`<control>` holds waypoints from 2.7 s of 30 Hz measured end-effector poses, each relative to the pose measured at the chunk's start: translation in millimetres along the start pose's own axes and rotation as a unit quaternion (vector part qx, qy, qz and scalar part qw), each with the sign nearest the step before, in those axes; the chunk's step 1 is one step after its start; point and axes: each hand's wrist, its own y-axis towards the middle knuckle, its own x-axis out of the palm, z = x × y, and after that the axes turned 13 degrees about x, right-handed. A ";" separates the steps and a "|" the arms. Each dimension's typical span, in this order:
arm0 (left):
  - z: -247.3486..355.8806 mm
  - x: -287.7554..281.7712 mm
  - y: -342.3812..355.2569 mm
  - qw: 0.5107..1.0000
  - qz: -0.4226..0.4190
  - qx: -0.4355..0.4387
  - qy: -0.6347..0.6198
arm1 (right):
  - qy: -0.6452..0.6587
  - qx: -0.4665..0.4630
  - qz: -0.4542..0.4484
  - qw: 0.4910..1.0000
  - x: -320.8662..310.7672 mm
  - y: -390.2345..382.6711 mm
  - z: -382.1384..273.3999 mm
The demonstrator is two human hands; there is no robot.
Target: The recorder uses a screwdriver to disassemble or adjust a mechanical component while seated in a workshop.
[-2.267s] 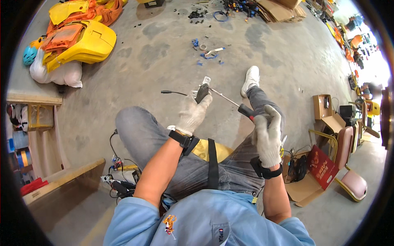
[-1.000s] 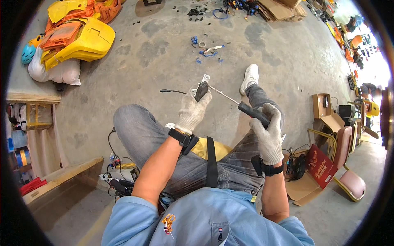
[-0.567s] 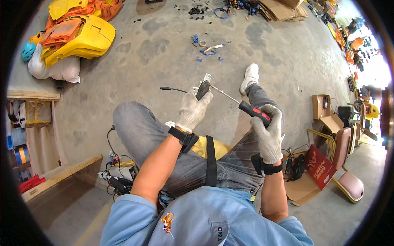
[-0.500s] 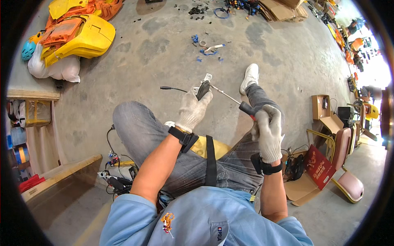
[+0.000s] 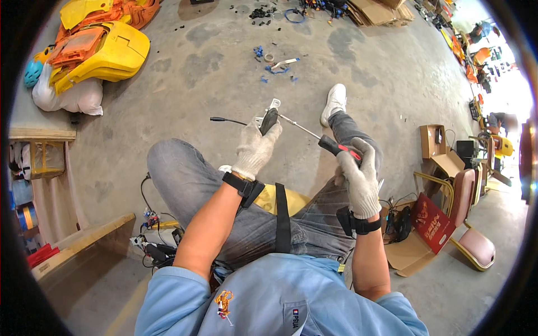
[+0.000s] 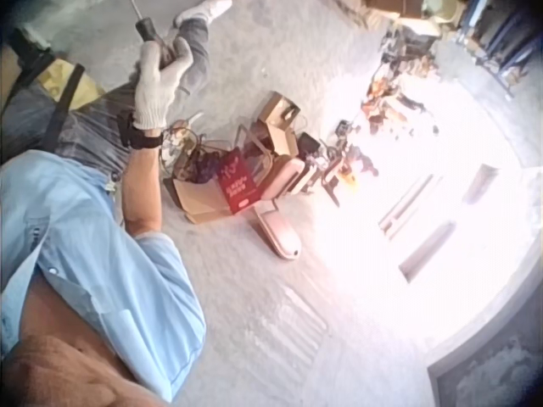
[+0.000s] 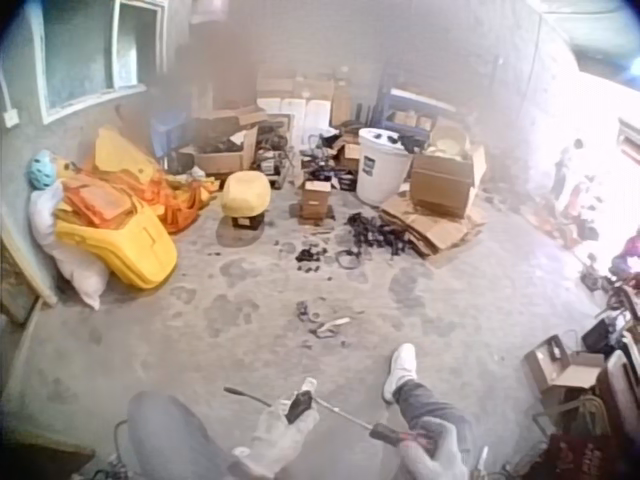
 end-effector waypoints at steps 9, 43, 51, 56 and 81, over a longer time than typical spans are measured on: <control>2.4 0.2 -2.0 1.000 -0.005 -0.009 0.020 | 0.053 0.068 -0.054 0.995 -5.7 -0.4 -4.5; 3.7 4.4 -2.8 0.999 0.011 0.021 -0.031 | 0.017 -0.075 0.044 0.996 5.0 -1.8 10.0; 9.0 3.4 -3.6 0.996 0.017 0.013 -0.081 | 0.092 0.035 -0.019 0.995 1.8 -4.9 -3.0; 13.1 5.5 -3.1 0.998 0.000 0.024 -0.066 | 0.024 -0.067 0.002 0.997 -1.7 -8.5 2.9; -22.3 6.4 2.0 0.995 -0.019 0.032 -0.088 | -0.007 0.031 -0.012 0.999 -4.9 -12.9 -2.5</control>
